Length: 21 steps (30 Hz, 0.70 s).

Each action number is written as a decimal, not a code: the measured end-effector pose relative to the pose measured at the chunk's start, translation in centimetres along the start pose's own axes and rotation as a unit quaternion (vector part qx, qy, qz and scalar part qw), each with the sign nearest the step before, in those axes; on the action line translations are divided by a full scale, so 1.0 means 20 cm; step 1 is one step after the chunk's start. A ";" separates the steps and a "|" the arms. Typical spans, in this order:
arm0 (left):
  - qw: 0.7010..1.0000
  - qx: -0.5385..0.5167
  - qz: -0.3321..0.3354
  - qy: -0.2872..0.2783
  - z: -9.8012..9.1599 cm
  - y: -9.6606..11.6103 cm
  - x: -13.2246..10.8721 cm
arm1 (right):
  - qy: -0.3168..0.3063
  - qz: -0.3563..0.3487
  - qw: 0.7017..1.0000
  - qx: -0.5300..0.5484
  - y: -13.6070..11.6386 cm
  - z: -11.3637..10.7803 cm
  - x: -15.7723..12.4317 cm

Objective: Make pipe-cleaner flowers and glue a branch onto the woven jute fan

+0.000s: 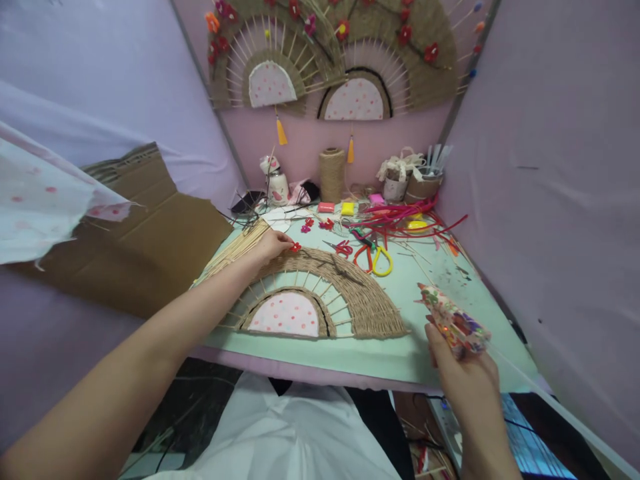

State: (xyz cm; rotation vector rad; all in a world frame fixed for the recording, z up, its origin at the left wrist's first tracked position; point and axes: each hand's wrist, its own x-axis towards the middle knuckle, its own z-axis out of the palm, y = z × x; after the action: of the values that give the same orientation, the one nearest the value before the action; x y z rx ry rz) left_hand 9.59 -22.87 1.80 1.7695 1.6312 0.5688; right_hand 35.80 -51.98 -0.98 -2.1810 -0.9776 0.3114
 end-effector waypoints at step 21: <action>0.998 0.066 0.016 0.017 0.05 -0.08 0.09 | -0.001 0.019 1.000 -0.003 0.05 0.04 0.02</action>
State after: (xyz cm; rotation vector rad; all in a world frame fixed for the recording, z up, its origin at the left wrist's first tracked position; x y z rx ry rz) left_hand 9.37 -21.22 -0.22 1.8950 1.6998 0.5176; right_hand 36.27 -51.70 -2.17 -2.2065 -0.9409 0.3278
